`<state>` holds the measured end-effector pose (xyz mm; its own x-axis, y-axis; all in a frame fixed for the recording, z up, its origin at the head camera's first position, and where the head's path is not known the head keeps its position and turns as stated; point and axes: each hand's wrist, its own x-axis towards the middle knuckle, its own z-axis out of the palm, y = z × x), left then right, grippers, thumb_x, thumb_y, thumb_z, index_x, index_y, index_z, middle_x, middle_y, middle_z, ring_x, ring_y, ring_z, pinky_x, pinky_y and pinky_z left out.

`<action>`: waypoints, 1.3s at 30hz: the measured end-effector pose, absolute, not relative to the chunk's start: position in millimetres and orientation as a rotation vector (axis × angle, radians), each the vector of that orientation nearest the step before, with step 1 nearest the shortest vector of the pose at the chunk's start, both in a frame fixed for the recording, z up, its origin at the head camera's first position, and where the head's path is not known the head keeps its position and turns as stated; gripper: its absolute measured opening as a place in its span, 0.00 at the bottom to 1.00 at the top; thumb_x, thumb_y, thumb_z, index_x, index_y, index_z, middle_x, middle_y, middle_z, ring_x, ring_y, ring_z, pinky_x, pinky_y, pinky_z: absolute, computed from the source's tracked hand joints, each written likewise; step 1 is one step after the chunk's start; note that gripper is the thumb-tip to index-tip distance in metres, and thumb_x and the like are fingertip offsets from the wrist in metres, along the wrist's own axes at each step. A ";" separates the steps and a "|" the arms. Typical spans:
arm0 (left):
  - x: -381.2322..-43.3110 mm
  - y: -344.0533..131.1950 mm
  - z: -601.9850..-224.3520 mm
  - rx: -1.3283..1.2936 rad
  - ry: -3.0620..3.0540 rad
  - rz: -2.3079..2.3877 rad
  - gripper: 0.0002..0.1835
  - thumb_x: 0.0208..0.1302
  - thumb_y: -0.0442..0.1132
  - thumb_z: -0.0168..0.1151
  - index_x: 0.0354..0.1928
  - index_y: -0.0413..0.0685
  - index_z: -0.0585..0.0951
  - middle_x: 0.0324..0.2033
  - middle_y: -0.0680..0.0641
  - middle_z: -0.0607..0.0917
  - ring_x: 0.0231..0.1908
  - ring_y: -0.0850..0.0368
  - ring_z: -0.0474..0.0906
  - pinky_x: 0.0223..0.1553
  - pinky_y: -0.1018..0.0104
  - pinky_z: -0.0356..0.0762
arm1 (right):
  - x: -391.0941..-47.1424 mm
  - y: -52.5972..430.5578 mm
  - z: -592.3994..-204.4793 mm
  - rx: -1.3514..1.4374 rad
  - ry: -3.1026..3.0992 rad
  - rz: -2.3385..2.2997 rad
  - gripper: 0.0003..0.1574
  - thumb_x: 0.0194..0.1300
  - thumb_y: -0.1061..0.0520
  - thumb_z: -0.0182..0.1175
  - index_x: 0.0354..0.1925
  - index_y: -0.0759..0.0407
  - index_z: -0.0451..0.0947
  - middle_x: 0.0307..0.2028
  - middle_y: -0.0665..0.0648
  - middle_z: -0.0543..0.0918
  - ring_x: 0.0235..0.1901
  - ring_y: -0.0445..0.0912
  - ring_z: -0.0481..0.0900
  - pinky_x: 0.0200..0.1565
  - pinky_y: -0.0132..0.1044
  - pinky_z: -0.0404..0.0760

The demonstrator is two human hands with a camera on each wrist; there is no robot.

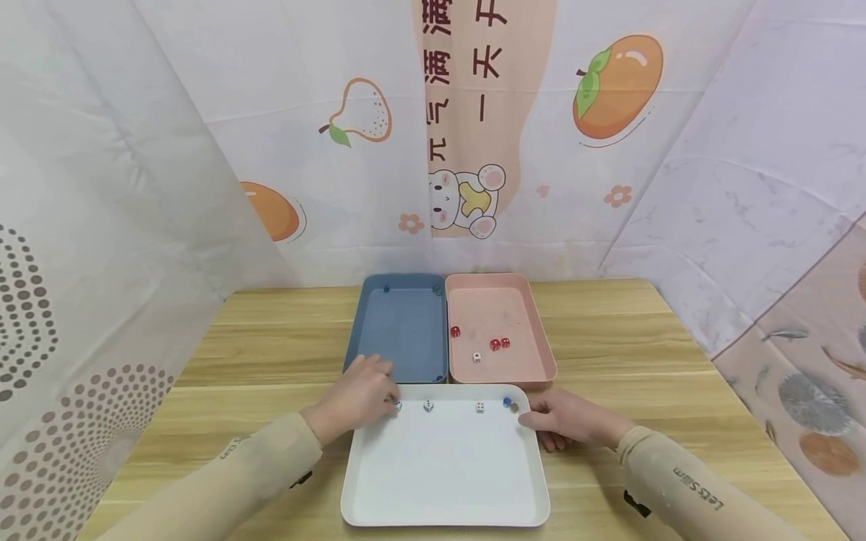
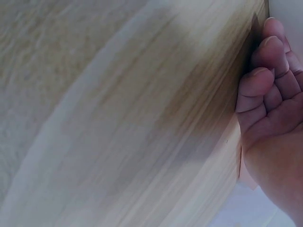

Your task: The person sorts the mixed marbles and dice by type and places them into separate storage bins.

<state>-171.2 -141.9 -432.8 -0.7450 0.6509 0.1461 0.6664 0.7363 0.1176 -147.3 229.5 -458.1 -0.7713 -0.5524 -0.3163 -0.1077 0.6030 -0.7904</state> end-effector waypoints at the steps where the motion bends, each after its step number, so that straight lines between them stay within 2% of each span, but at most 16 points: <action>1: -170.9 -141.1 -432.7 -1.076 -2.838 -0.239 0.07 0.42 0.46 0.75 0.26 0.58 0.87 0.21 0.64 0.66 0.26 0.63 0.58 0.30 0.67 0.53 | -147.1 229.5 -457.9 -0.521 2.286 -1.077 0.23 0.65 0.43 0.55 0.21 0.56 0.76 0.11 0.53 0.76 0.11 0.42 0.67 0.13 0.30 0.62; 12: -169.8 -136.7 -432.1 -1.070 -2.846 -0.181 0.06 0.43 0.45 0.75 0.23 0.58 0.86 0.22 0.63 0.67 0.27 0.62 0.59 0.31 0.67 0.54 | -146.2 228.8 -456.3 -0.522 2.282 -1.084 0.23 0.65 0.44 0.55 0.22 0.57 0.76 0.12 0.54 0.76 0.11 0.42 0.67 0.13 0.30 0.62; 22: -170.9 -136.4 -431.5 -1.097 -2.840 -0.128 0.06 0.44 0.46 0.74 0.24 0.59 0.86 0.23 0.63 0.68 0.28 0.63 0.59 0.31 0.69 0.55 | -146.5 228.3 -455.7 -0.528 2.258 -1.106 0.20 0.66 0.45 0.55 0.23 0.55 0.76 0.12 0.55 0.77 0.11 0.42 0.67 0.13 0.30 0.63; 39: -172.5 -137.1 -433.8 -1.174 -2.782 -0.023 0.06 0.45 0.48 0.74 0.23 0.58 0.86 0.24 0.61 0.68 0.28 0.62 0.59 0.30 0.69 0.56 | -145.2 227.2 -453.5 -0.523 2.275 -1.091 0.20 0.66 0.45 0.55 0.23 0.55 0.77 0.12 0.55 0.77 0.11 0.42 0.67 0.14 0.30 0.63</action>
<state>-172.5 -137.1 -433.8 -0.6914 0.7127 0.1182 0.7146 0.6988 -0.0335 -145.2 227.2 -453.5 -0.7689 -0.5570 -0.3140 -0.1037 0.5932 -0.7983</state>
